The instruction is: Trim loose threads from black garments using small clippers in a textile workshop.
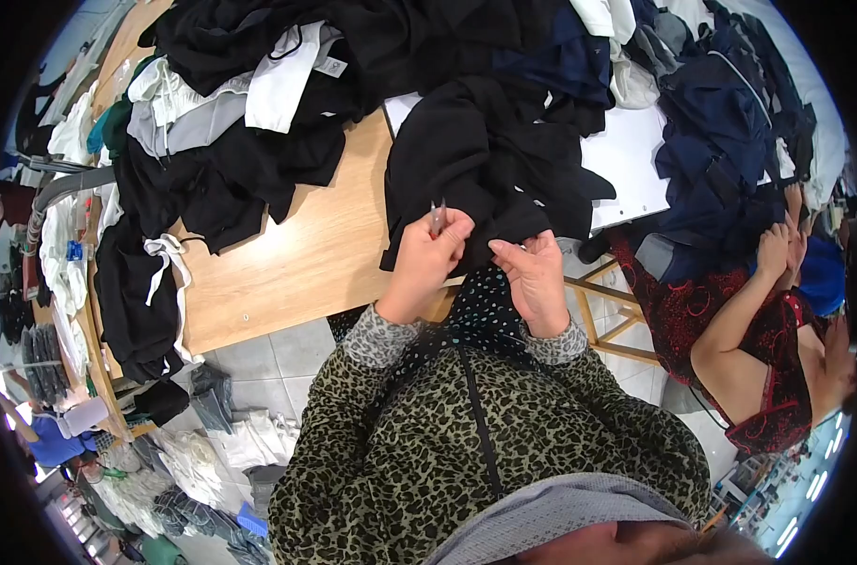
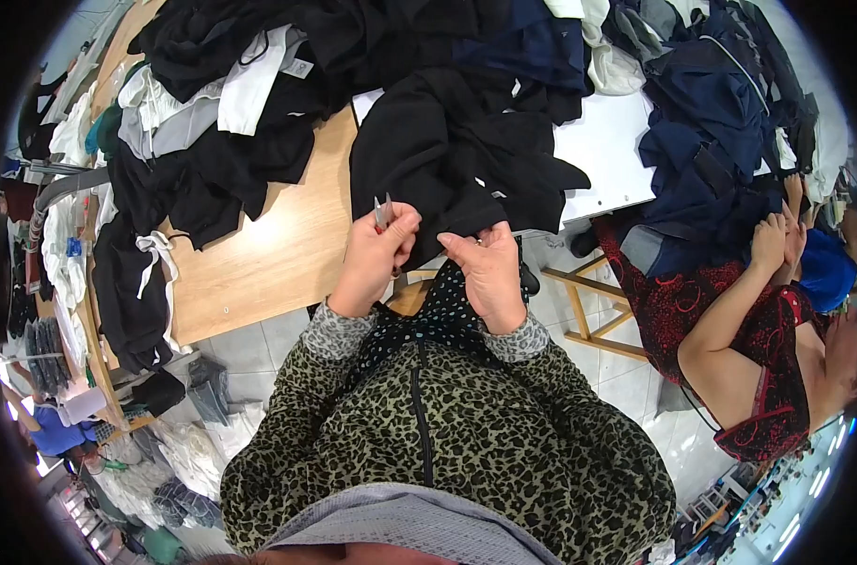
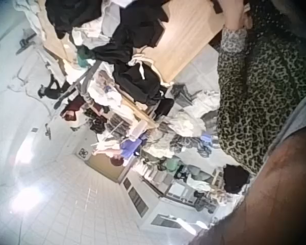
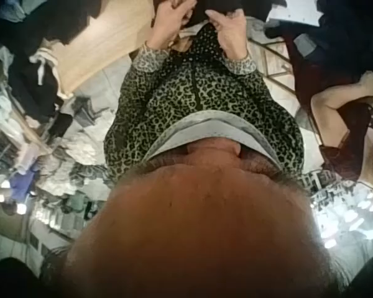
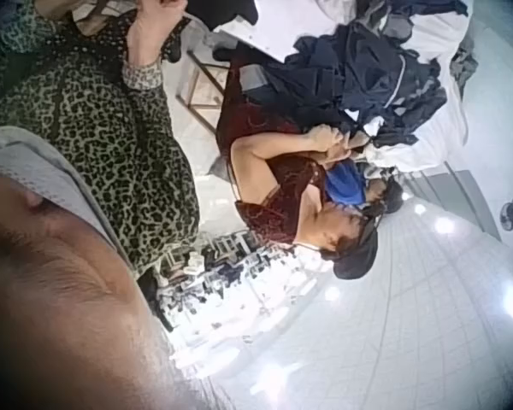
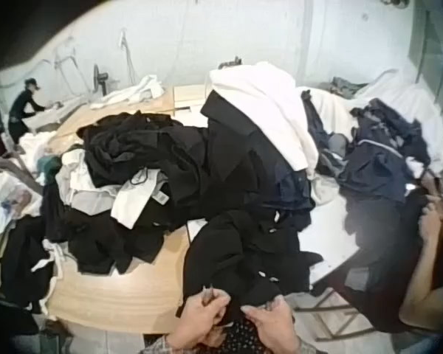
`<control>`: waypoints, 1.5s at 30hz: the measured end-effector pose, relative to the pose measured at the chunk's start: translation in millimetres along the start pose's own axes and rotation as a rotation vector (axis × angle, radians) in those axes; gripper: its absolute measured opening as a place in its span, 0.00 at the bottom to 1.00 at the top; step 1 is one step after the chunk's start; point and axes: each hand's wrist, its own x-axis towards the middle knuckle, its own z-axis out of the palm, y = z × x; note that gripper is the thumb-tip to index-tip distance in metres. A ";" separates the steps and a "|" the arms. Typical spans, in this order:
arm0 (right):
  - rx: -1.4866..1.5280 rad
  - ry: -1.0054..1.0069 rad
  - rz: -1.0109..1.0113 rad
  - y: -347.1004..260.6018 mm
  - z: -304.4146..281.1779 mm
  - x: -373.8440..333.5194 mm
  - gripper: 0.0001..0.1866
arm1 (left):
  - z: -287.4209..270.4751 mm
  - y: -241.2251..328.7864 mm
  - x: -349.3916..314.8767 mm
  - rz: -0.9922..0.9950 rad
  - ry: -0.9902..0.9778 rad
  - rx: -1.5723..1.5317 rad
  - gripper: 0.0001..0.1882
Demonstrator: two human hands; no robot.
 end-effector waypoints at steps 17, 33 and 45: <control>0.159 0.063 -0.015 5.0 -9.8 -1.1 0.14 | -7.5 13.4 -7.8 -0.103 -0.030 -0.652 0.07; 0.133 0.143 -0.082 14.1 -16.4 -18.7 0.14 | -23.8 56.9 22.0 -0.025 0.077 -0.175 0.05; -0.493 -0.014 -0.504 12.1 -13.9 -28.8 0.28 | -12.9 94.8 33.2 0.170 -0.133 -0.525 0.06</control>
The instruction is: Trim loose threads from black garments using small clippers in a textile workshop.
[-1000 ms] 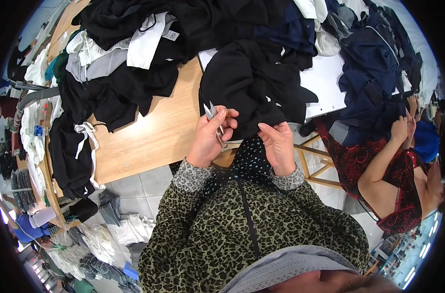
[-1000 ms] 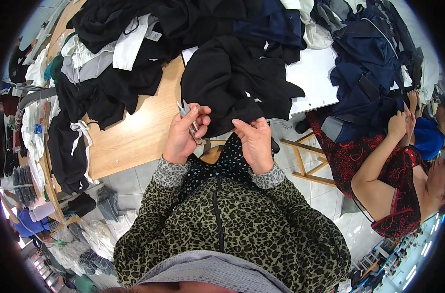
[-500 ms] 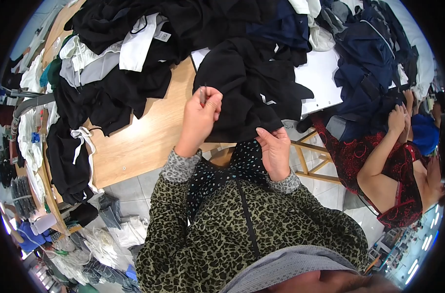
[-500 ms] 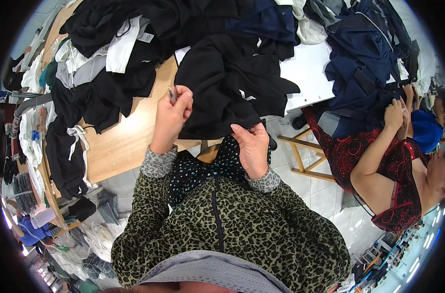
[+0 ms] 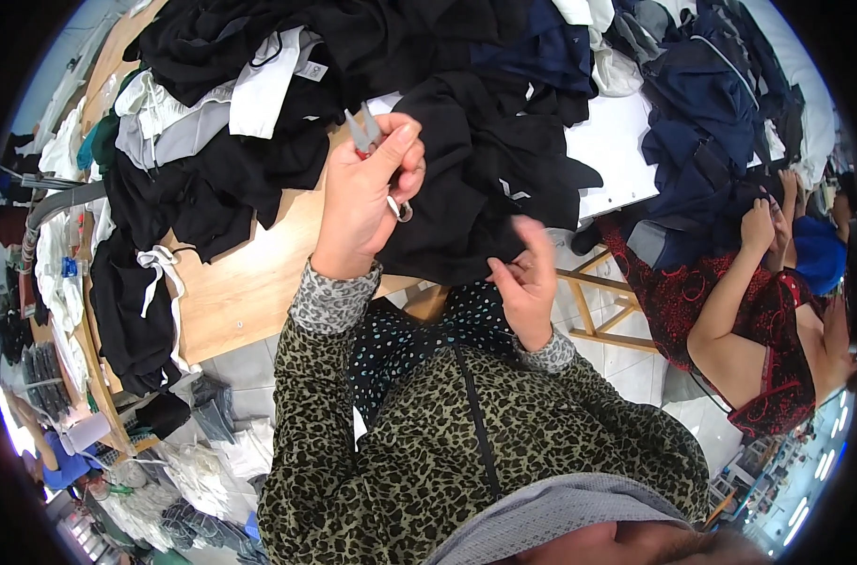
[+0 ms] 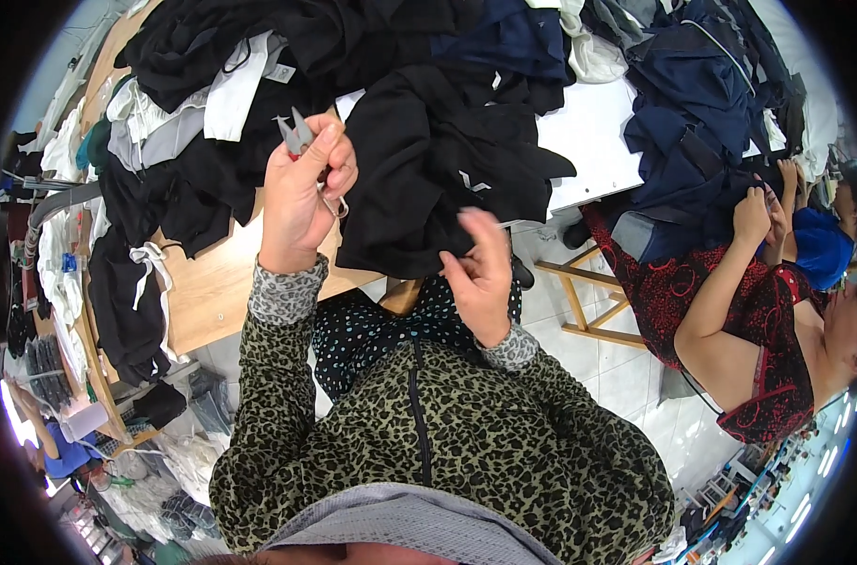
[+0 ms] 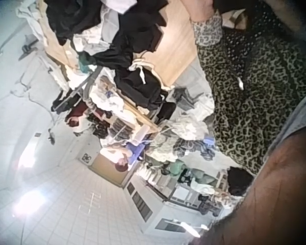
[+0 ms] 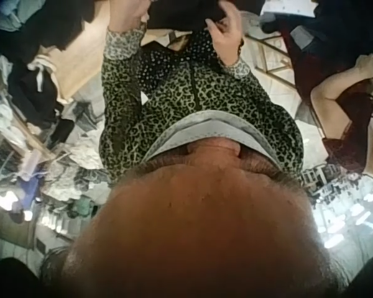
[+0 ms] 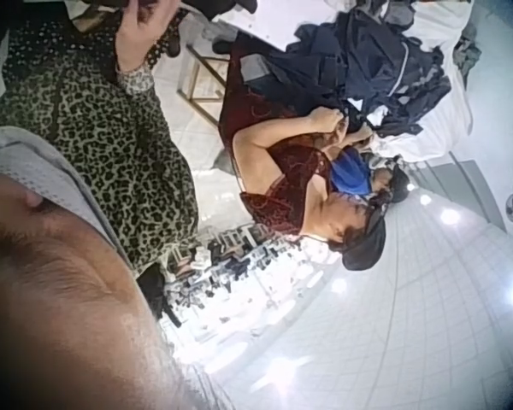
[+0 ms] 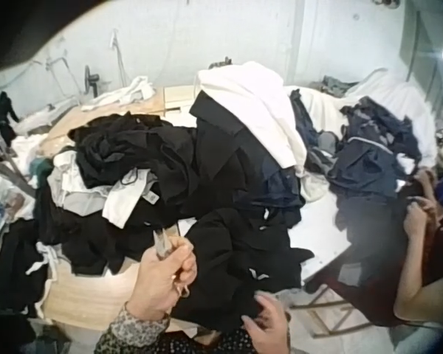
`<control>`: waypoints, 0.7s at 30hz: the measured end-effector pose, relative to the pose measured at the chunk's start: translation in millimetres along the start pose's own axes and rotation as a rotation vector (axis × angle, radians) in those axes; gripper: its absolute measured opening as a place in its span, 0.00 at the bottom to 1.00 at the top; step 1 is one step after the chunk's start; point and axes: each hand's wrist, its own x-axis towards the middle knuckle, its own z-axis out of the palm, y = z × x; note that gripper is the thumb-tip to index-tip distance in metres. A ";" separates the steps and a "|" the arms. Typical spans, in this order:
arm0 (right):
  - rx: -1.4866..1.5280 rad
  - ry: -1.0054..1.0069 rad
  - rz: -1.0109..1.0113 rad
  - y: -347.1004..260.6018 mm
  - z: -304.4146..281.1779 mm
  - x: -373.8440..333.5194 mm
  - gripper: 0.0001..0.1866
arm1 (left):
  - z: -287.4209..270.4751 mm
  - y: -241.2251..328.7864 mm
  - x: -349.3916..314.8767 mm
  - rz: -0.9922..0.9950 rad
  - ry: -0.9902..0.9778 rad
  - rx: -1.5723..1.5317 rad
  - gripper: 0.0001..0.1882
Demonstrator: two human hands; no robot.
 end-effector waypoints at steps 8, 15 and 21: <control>-0.187 -0.282 0.154 -8.3 -0.2 17.7 0.05 | 38.8 4.0 6.2 -0.044 -0.071 0.199 0.06; -0.090 -0.313 0.159 -0.6 -3.5 29.9 0.04 | -41.9 25.9 2.4 0.440 0.281 1.819 0.14; -0.050 -0.337 0.135 -8.1 2.2 35.8 0.04 | -23.7 15.7 -71.3 -0.212 -0.412 1.088 0.24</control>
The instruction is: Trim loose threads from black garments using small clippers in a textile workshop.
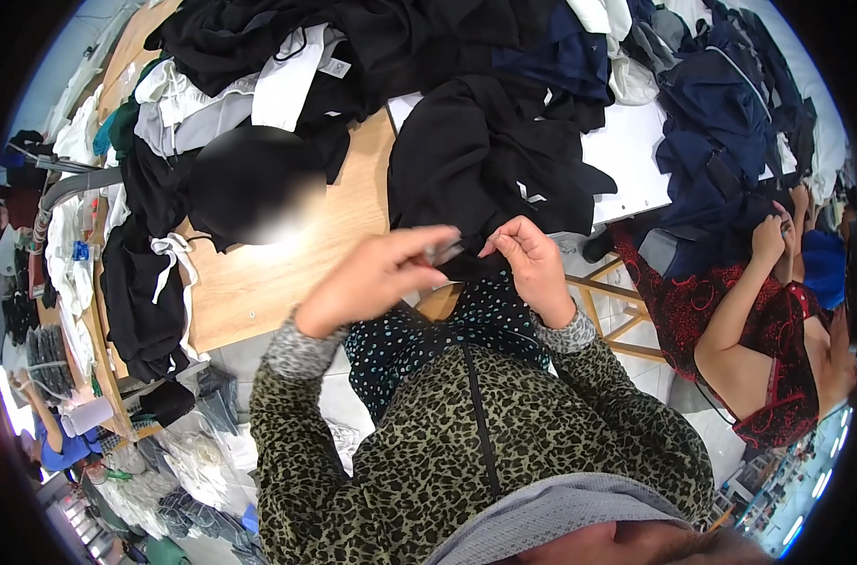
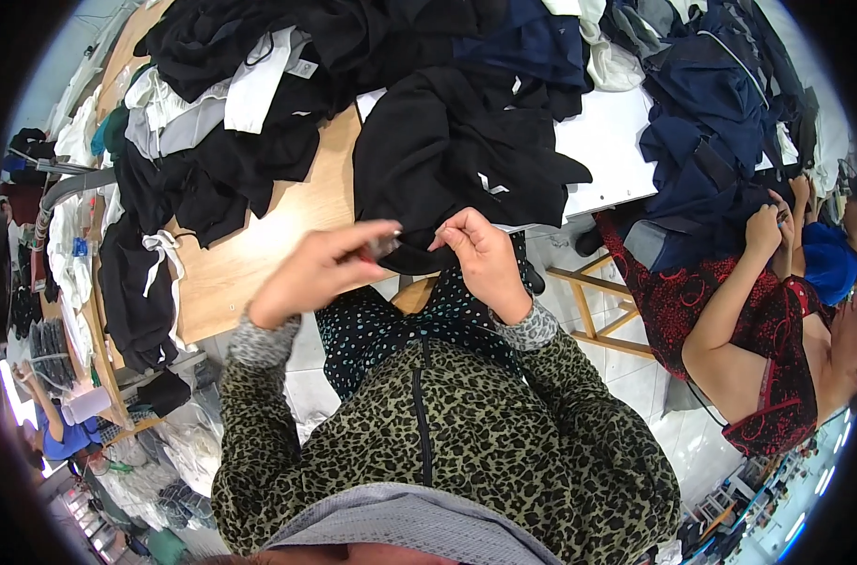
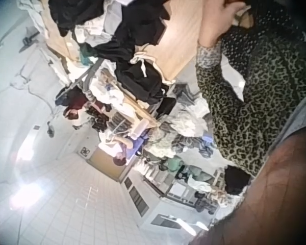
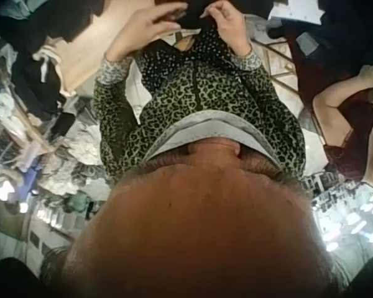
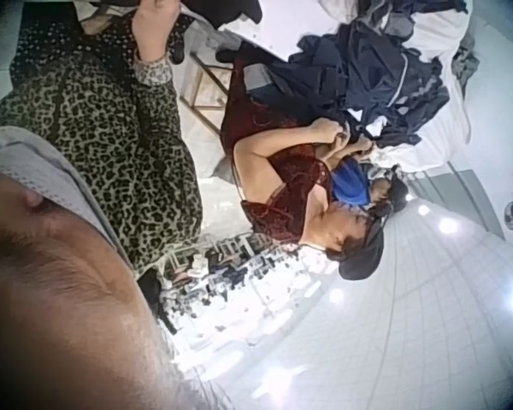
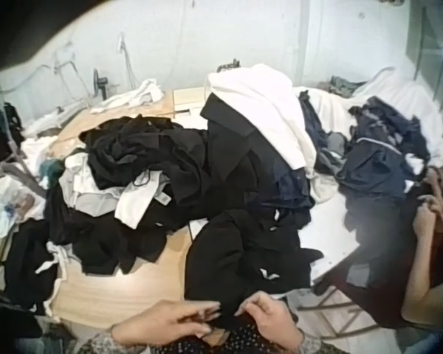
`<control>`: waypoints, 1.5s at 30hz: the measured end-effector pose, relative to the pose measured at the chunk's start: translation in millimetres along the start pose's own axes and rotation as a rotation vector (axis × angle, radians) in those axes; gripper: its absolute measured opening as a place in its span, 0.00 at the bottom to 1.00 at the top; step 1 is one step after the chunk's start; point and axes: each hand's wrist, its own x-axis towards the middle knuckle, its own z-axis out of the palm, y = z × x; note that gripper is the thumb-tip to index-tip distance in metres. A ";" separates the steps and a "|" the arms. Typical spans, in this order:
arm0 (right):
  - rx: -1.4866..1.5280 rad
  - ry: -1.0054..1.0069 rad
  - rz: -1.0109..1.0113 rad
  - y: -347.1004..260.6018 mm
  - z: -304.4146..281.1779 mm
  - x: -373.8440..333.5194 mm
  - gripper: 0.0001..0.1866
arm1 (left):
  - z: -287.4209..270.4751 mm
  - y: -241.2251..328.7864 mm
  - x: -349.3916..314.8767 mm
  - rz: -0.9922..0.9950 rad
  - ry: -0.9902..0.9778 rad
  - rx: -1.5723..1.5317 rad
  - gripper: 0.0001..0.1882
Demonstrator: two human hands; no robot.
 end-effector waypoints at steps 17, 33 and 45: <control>-0.136 -0.008 -0.075 0.1 -3.3 1.1 0.04 | 39.7 -12.4 26.1 -0.121 0.006 -0.036 0.18; 0.461 0.184 0.089 -5.8 0.9 -2.9 0.14 | 82.7 -45.4 29.9 0.269 0.580 0.285 0.21; -0.752 0.423 -0.146 -22.3 -85.4 -17.3 0.24 | 20.2 -39.2 35.1 -0.143 0.171 -0.426 0.14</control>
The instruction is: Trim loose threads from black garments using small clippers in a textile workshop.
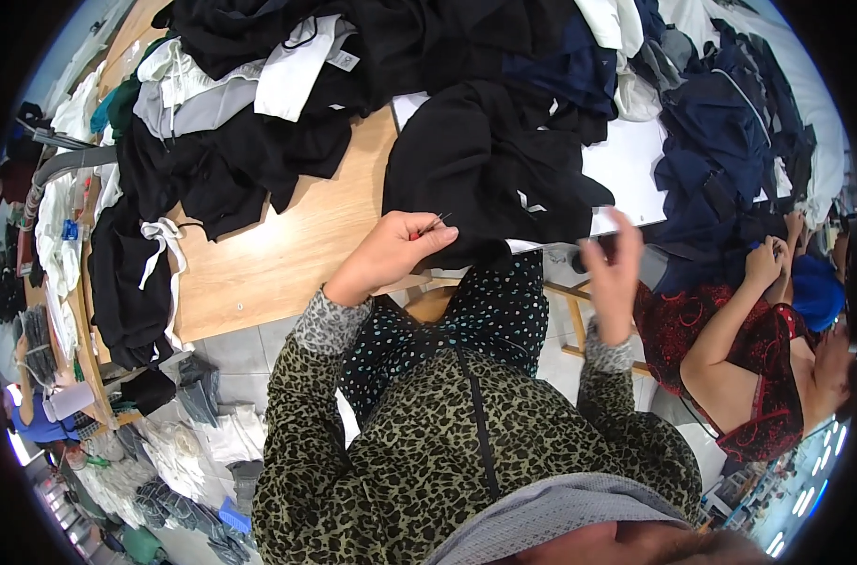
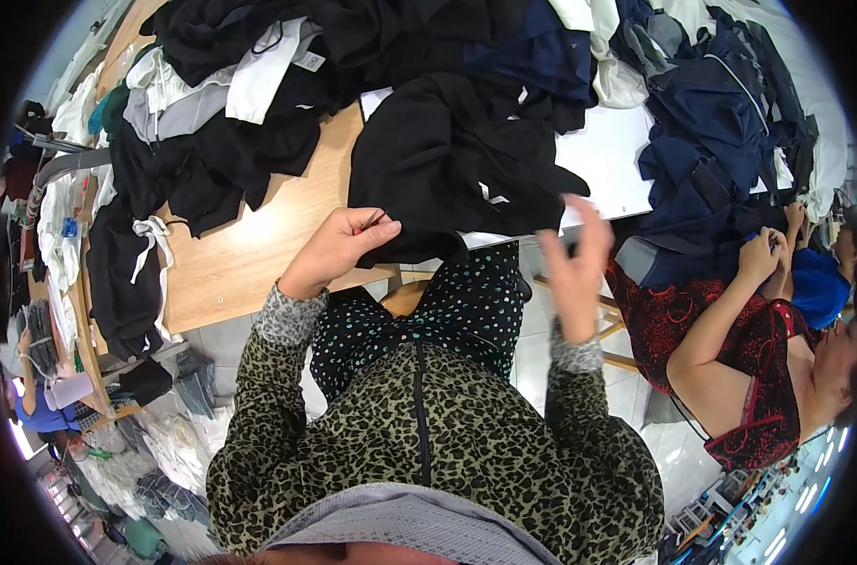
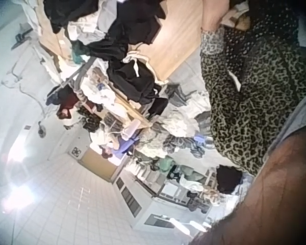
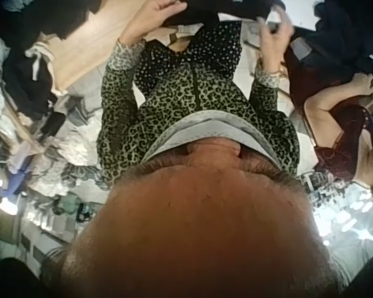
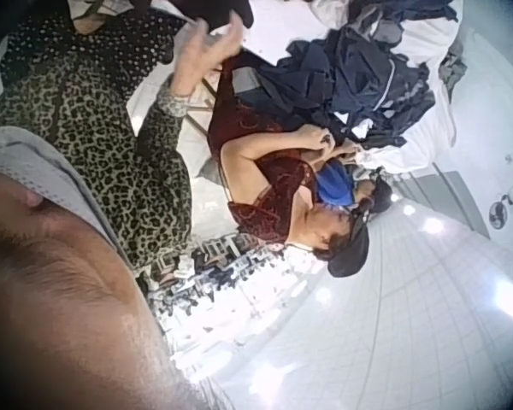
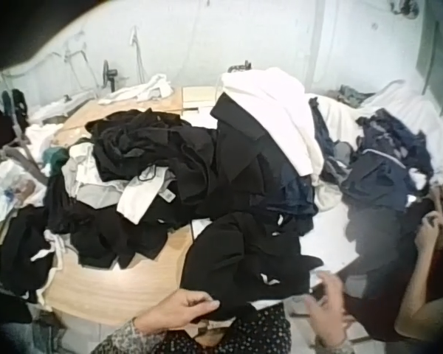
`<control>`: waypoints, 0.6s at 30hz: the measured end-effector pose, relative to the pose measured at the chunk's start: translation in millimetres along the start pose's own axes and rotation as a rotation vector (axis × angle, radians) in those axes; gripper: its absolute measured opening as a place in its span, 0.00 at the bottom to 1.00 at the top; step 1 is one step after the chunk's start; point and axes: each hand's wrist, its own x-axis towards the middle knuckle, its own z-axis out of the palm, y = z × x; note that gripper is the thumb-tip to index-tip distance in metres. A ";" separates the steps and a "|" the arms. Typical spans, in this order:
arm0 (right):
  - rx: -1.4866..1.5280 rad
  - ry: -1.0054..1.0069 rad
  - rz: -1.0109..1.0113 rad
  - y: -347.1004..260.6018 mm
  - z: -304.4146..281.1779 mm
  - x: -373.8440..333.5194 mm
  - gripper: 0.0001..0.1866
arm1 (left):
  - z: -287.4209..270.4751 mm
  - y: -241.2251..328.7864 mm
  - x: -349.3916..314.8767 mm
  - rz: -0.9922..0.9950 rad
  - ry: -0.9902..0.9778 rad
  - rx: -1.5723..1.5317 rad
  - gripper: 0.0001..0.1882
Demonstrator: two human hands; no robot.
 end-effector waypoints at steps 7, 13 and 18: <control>0.755 -0.664 0.328 -48.1 62.2 -3.6 0.10 | -1.3 14.7 16.1 0.110 -0.075 0.059 0.13; 1.193 -0.652 0.546 -39.6 76.9 -14.4 0.04 | -9.1 10.6 32.1 0.158 0.109 0.255 0.08; 1.228 -0.513 0.629 -50.6 78.0 -17.7 0.05 | -12.1 -1.0 42.3 0.181 0.107 0.144 0.06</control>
